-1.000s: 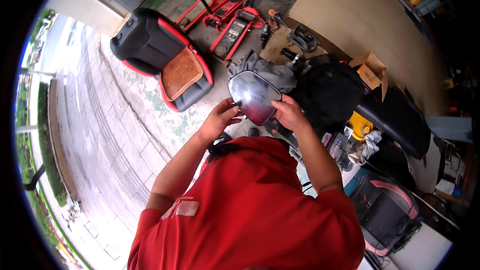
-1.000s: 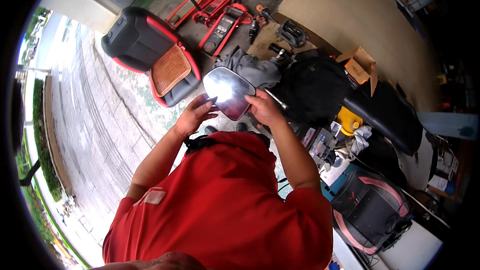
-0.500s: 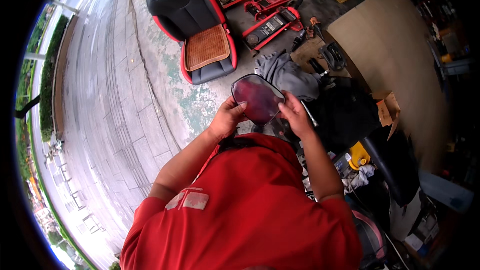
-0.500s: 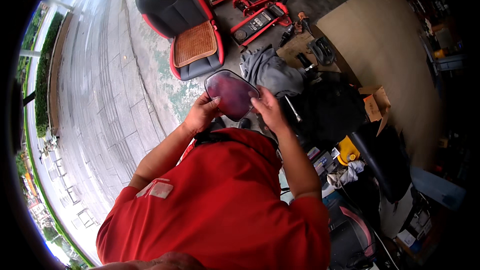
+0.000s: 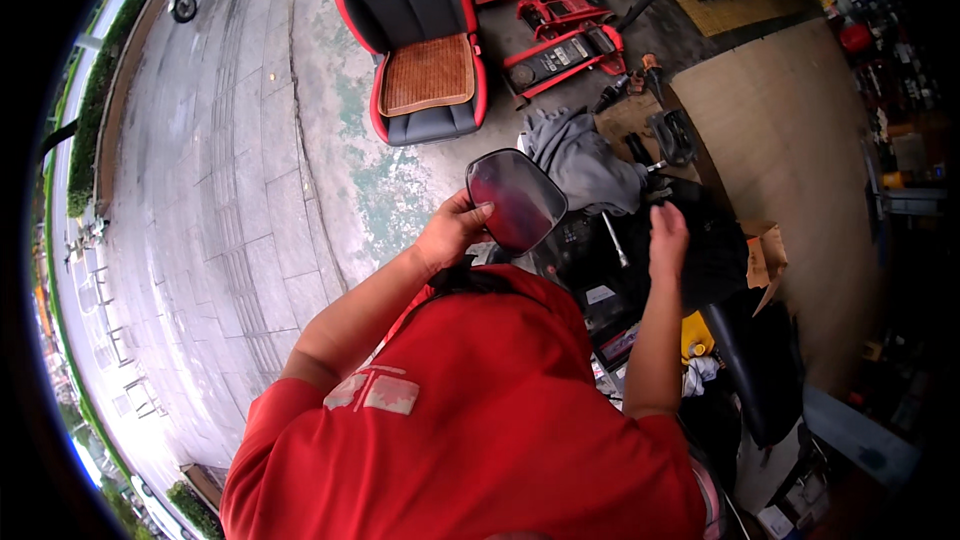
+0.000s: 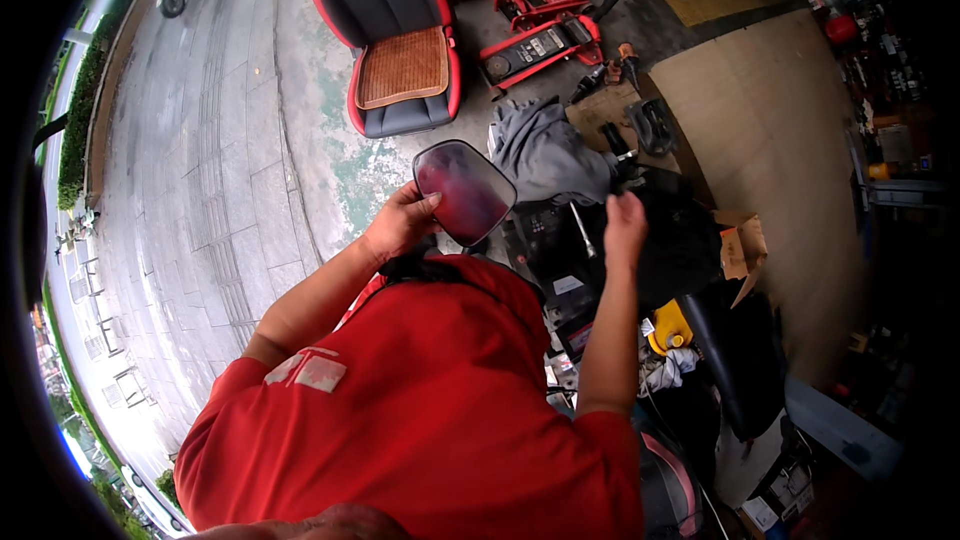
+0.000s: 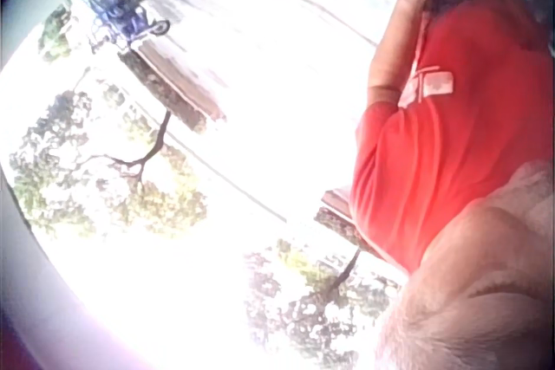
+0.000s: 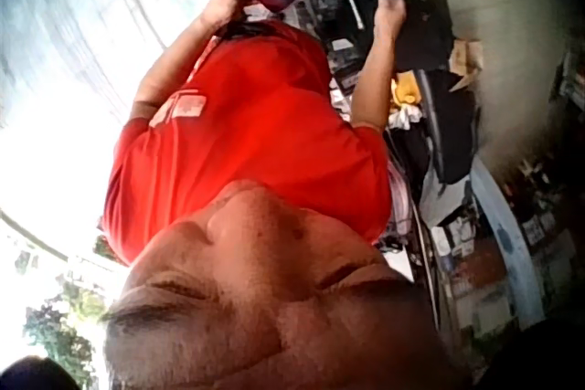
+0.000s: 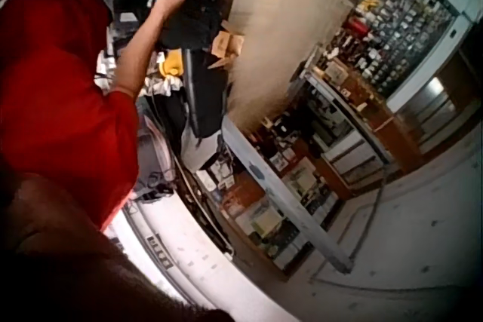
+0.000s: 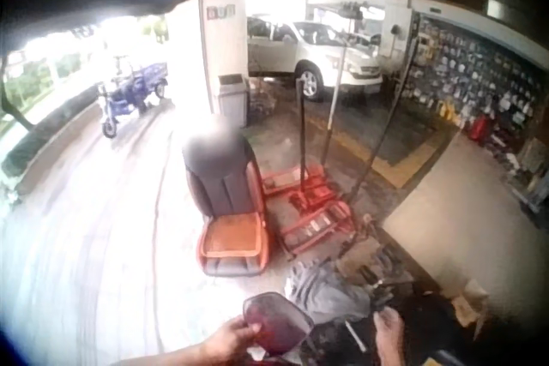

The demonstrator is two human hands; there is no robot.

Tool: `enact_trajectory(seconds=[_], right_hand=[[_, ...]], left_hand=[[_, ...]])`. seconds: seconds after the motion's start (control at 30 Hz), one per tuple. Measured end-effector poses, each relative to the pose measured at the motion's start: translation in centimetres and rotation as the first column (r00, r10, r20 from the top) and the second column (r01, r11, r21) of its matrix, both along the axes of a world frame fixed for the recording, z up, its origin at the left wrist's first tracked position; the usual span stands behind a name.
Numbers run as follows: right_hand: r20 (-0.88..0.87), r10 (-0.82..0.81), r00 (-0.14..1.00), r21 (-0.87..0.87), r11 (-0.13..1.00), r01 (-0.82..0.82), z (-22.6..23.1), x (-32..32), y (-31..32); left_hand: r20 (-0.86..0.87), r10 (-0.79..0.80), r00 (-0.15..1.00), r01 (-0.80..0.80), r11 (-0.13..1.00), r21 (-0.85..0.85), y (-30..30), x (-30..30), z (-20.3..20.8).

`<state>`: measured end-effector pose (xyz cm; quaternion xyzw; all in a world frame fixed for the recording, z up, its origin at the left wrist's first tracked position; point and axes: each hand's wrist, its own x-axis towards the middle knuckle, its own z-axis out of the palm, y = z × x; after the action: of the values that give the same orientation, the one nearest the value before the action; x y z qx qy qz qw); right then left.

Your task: The person picks up a car side mirror and a sheet of tinted film, then carefully aligns and applies the film to the mirror's reflective surface. They smooth the film with their fingers to remove air bubbles and ensure adhesion, then walk through the garage while holding the finished mirror.

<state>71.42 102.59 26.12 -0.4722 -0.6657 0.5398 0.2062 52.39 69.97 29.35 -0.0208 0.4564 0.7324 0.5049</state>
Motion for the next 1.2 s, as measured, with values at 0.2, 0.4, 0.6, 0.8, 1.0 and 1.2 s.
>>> enact_trajectory(seconds=[0.2,0.4,0.6,0.8,1.0,1.2], right_hand=[[-0.161,0.485,0.859,0.264,0.860,-0.436,7.4,-7.7,-10.9],[-0.078,0.589,0.805,0.507,0.718,-0.476,8.2,-11.7,-14.8],[-0.072,0.543,0.837,0.425,0.775,-0.467,7.9,-12.4,-16.1],[-0.081,0.514,0.854,0.373,0.810,-0.452,7.4,-12.6,-16.6],[-0.025,0.481,0.877,0.395,0.810,-0.433,6.8,-12.8,-16.8],[-0.015,0.485,0.874,0.382,0.811,-0.443,5.5,-12.4,-16.4]], left_hand=[[-0.161,-0.089,0.983,0.079,0.995,-0.067,1.4,0.5,2.2],[-0.267,-0.069,0.961,0.068,0.998,-0.012,1.5,1.2,1.5],[-0.457,-0.175,0.872,0.135,0.984,-0.119,0.6,1.4,1.0],[-0.445,-0.175,0.878,0.112,0.980,-0.164,0.4,1.4,0.6],[-0.389,-0.164,0.907,0.111,0.981,-0.157,0.6,1.4,-0.1],[-0.367,-0.183,0.912,0.115,0.973,-0.199,0.7,1.3,-0.1]])
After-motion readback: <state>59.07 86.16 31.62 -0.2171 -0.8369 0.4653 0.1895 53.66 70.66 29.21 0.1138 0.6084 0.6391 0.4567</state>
